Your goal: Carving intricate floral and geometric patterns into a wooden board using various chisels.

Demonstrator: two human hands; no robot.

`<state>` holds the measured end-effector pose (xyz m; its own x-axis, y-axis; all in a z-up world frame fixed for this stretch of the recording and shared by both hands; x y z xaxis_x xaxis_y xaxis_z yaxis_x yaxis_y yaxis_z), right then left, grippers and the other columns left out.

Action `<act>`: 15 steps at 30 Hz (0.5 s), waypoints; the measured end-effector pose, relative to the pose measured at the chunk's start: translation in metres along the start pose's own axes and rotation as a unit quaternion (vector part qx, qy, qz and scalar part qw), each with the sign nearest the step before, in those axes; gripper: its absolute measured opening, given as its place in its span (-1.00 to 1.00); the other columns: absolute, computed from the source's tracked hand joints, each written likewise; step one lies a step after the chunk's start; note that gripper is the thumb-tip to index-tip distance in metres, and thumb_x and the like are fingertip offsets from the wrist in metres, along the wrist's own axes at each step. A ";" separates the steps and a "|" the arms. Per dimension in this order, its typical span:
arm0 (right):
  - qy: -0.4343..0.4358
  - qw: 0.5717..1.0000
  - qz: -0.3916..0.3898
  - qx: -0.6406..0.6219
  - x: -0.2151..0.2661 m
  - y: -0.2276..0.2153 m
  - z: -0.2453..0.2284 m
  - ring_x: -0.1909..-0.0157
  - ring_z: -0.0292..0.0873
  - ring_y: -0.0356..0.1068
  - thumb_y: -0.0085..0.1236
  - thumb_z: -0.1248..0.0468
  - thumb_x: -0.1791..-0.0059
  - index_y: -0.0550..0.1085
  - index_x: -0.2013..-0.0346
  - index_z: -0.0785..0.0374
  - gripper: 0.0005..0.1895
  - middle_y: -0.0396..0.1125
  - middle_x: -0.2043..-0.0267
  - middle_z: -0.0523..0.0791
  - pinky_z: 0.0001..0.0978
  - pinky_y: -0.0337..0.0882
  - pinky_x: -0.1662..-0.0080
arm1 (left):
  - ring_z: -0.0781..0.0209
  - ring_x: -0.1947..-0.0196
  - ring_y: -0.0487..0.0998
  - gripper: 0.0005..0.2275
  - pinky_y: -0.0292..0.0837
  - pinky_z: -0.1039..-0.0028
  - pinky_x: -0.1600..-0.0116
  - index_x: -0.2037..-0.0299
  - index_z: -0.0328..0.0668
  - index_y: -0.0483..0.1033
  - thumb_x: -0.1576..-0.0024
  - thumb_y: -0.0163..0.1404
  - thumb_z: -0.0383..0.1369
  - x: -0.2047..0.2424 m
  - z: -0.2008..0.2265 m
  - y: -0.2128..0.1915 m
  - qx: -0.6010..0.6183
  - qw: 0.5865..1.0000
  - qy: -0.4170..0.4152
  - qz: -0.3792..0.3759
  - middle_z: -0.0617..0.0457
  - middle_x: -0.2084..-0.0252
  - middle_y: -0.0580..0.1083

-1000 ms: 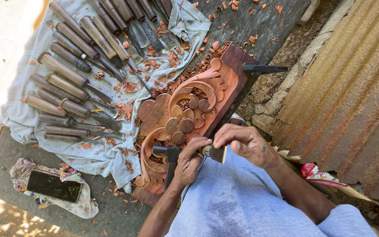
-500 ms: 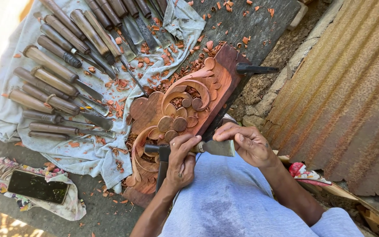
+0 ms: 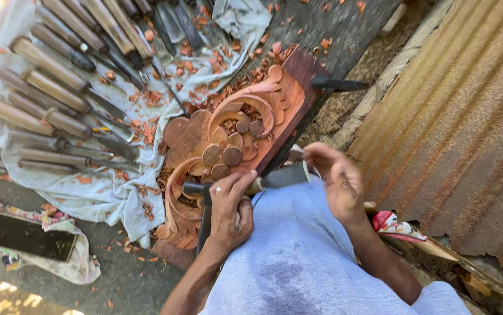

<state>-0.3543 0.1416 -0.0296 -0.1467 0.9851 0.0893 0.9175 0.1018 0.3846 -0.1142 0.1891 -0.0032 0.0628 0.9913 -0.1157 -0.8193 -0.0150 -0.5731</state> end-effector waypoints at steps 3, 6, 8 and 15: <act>-0.124 0.930 0.088 0.336 0.022 -0.001 -0.021 -0.12 -0.11 0.44 -0.10 -0.05 -0.24 0.44 -0.09 0.30 -0.55 0.39 -0.09 -0.05 -0.23 0.48 -0.15 | -0.09 -0.04 0.46 -0.48 0.21 0.15 -0.20 -0.23 -0.17 0.44 0.01 -0.04 -0.62 0.010 -0.005 0.006 -0.098 0.994 -0.052 -0.024 -0.15 -0.04 0.44; -0.155 0.868 -0.155 0.445 0.001 0.034 -0.016 -0.16 -0.01 0.46 -0.13 -0.03 -0.19 0.52 0.02 0.23 -0.57 0.46 -0.02 -0.04 -0.13 0.42 -0.28 | -0.14 -0.02 0.43 -0.47 0.19 0.10 -0.14 -0.28 -0.24 0.40 -0.02 0.00 -0.58 0.009 0.003 0.012 -0.187 0.975 -0.068 -0.100 -0.25 -0.04 0.41; -0.171 0.845 -0.182 0.472 -0.024 0.049 -0.005 -0.13 0.04 0.44 -0.12 -0.02 -0.19 0.52 0.03 0.28 -0.57 0.45 0.00 0.00 -0.08 0.38 -0.24 | -0.15 -0.04 0.44 -0.47 0.20 0.10 -0.15 -0.28 -0.24 0.39 -0.01 0.00 -0.56 0.007 0.008 0.020 -0.191 0.973 -0.072 -0.105 -0.25 -0.05 0.42; -0.060 0.782 -0.347 0.514 -0.078 0.002 0.051 0.44 -0.02 0.31 0.11 -0.06 -0.06 0.47 0.61 0.14 -0.54 0.31 0.57 -0.11 -0.09 0.23 0.23 | -0.11 -0.15 0.48 -0.70 0.32 0.16 -0.24 -0.17 -0.16 0.50 -0.24 0.07 -0.37 -0.030 0.020 0.012 -0.005 0.954 -0.225 -0.197 -0.19 -0.11 0.51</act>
<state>-0.3219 0.0715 -0.0821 -0.7621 0.6430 0.0760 0.4537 0.6141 -0.6458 -0.1375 0.1616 0.0093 0.1132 0.8760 0.4689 -0.7772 0.3721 -0.5074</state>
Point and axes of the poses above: each hand's wrist, its own x-axis away from the middle knuckle, its own y-axis out of the palm, z = x × y, the point moved 2 cm from there along -x, towards the middle knuckle
